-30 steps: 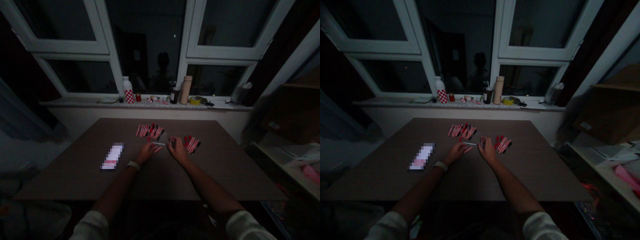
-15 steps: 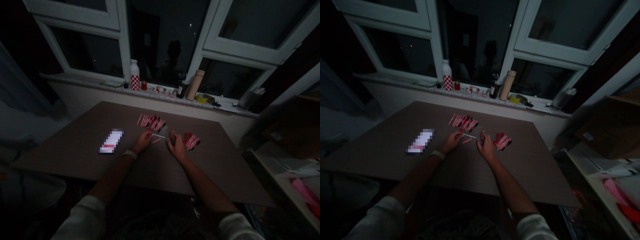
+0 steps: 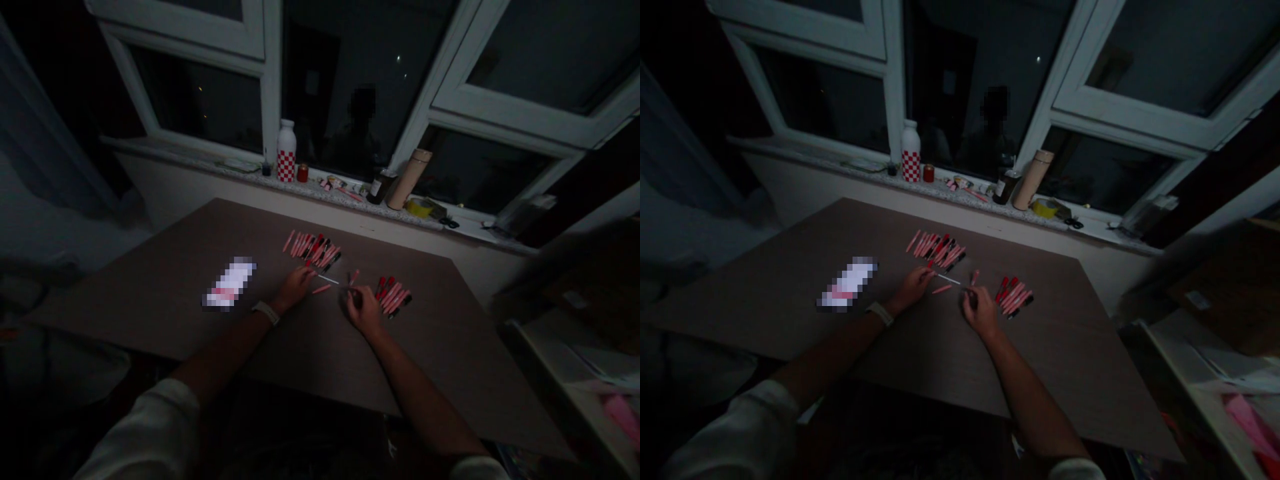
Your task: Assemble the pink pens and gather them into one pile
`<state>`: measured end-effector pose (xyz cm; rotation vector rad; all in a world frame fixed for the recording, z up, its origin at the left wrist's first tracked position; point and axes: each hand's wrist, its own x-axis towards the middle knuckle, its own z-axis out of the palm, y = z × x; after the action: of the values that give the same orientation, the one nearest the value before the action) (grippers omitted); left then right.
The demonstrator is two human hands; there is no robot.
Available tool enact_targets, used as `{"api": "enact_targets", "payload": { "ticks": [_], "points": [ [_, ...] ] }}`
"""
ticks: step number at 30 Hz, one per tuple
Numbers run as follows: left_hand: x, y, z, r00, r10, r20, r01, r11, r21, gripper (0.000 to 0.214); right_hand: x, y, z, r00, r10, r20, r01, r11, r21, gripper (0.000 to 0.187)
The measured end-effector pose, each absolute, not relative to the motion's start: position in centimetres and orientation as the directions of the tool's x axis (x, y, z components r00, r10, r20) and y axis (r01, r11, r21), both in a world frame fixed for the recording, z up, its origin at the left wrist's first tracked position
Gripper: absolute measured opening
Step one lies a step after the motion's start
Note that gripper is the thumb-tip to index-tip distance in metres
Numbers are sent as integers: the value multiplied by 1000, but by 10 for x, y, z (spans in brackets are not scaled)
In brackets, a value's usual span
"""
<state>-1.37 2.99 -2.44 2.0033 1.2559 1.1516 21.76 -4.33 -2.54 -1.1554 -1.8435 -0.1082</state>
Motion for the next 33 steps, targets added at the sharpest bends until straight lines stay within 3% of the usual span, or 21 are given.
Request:
{"api": "enact_targets", "payload": {
  "ticks": [8, 17, 33],
  "points": [
    [-15, 28, -24, 199, 885, 422, 465, -464, 754, 27, 206, -48, -14, -209, 716, 667, 769, 541, -340, 16],
    [-18, 24, -25, 250, 878, 408, 475, -479, 738, 25, 160, -33, 7, -111, 898, 426, 873, 293, -389, 23],
    [-21, 22, -21, 310, 927, 210, 563, -357, 745, 26, 151, -31, -21, -53, 934, 354, 826, 240, -511, 34]
  ]
}}
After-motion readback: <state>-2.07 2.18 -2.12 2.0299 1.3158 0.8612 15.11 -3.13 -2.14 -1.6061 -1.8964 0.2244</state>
